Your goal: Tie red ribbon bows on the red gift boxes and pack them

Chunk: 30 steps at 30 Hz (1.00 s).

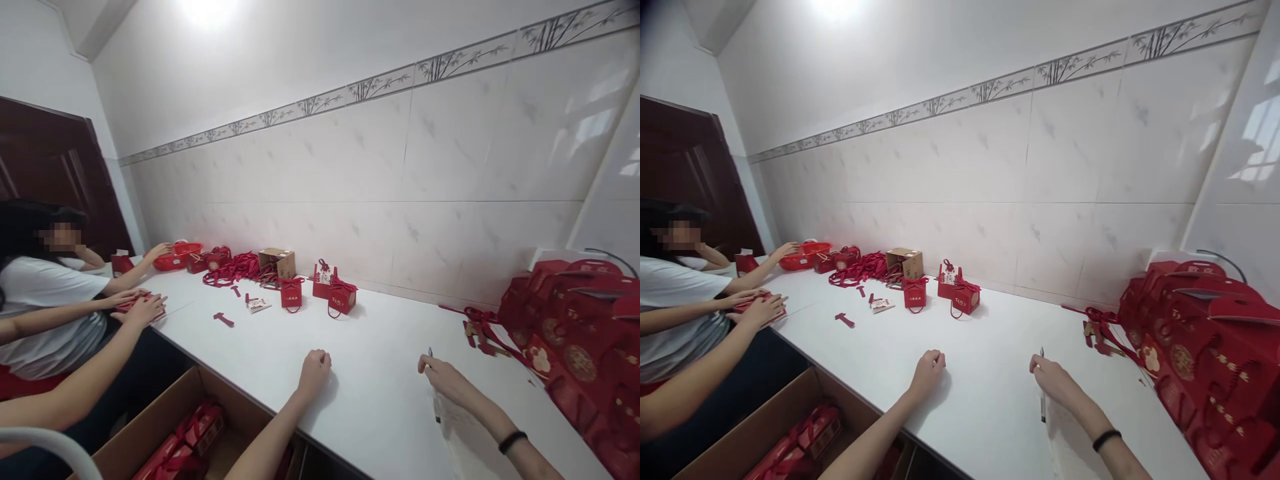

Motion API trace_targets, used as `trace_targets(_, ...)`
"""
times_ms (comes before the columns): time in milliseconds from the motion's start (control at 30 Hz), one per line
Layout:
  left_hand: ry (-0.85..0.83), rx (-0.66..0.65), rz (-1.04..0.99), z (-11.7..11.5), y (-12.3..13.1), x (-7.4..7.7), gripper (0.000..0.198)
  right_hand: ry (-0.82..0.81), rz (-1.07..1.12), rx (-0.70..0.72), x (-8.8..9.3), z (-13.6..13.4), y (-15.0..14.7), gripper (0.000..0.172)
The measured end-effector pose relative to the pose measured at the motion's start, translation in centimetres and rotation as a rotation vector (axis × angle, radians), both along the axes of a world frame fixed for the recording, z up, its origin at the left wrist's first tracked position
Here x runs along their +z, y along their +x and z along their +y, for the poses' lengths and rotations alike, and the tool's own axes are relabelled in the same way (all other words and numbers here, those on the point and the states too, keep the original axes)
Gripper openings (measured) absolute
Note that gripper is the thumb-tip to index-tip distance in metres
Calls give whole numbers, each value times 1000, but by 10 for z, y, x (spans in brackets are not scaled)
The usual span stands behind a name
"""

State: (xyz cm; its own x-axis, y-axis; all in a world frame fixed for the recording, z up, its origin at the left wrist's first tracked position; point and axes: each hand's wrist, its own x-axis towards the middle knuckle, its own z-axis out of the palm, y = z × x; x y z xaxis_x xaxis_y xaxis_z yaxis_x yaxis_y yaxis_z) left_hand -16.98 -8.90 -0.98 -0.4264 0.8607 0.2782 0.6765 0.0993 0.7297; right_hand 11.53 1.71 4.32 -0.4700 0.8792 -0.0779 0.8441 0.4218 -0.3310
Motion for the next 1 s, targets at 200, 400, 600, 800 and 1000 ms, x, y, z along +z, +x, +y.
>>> trace_targets(200,-105,114,76,0,-5,-2,20,16,-144,16,39,25,-75,46)
trace_targets(400,-184,71,162,4,-2,-4,32,87,-3,103,57,60,-187,55)
trace_targets(600,-236,16,197,3,-2,-4,44,51,89,-29,41,103,-232,67)
trace_targets(800,-235,-40,146,4,-2,-4,48,32,171,-56,27,135,-240,86)
trace_targets(1000,-217,-62,109,2,-1,-1,50,3,245,-8,12,141,-241,90)
